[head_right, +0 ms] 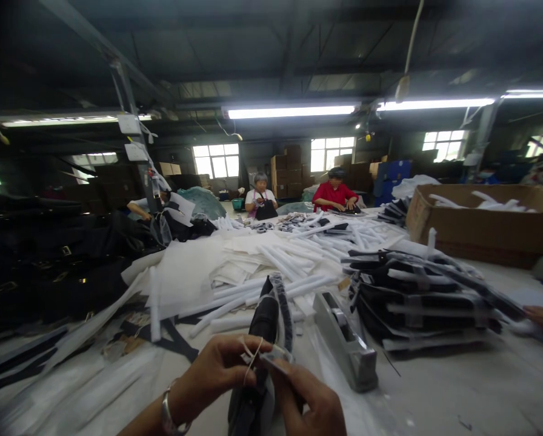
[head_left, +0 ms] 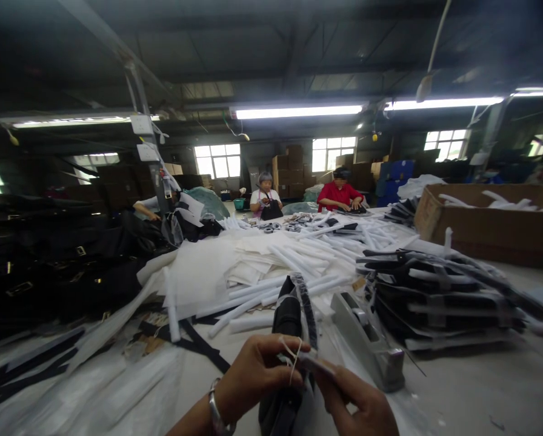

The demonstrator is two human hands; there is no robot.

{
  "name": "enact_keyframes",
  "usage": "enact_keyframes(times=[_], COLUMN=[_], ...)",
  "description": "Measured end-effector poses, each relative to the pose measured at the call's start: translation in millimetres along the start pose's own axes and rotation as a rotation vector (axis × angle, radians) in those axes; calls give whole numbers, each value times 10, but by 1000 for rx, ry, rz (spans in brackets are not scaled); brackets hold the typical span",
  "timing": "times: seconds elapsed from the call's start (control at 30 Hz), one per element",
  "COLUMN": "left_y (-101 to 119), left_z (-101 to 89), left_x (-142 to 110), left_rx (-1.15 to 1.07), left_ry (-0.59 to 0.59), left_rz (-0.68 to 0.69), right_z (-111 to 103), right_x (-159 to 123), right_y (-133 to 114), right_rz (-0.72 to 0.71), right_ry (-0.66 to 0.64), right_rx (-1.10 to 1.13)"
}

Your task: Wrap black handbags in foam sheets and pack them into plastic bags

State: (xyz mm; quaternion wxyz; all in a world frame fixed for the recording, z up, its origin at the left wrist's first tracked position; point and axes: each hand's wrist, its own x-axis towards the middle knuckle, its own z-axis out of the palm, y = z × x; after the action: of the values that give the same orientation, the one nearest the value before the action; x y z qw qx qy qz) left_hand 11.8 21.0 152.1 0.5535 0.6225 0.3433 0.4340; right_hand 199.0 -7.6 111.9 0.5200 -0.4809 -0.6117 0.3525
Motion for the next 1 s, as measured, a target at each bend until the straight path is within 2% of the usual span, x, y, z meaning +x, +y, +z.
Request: enact_keyframes(times=[0.07,0.13,0.23,0.3,0.43,0.5,0.57,0.7,0.77,0.87,1.0], left_y=[23,53,133,207,308,298,243,89,48,85,294], left_z=[15,34,74,106,135,120,87,11,-7,8,57], left_x=[-7,-8,-3,4,0,-25,-70,-192,-240,-271,-280], left_rx=[57,116,167,236,505,659,786,865,829,786,770], left_ry=[54,108,121,96,17,-48,-64,126,236,320,375], left_rz=[36,77,136,182,365,478,570,661,672,709,720], right_z=[-20,-41,-48,-37,-22,-24,-27,0,29,73,97], right_x=[45,85,126,153,225,250,252,194,157,125,133], right_y=[20,36,11,-42,-160,-194,-201,-148,-113,-71,21], right_rz=[-190,-311,-424,-451,-393,-331,-251,-53,-10,-82,-202], right_ry=[48,36,-8,-47,-158,-229,-278,-277,-252,-184,-131], right_rx=[-131,-246,-403,-464,-466,-358,-200,186,275,223,61])
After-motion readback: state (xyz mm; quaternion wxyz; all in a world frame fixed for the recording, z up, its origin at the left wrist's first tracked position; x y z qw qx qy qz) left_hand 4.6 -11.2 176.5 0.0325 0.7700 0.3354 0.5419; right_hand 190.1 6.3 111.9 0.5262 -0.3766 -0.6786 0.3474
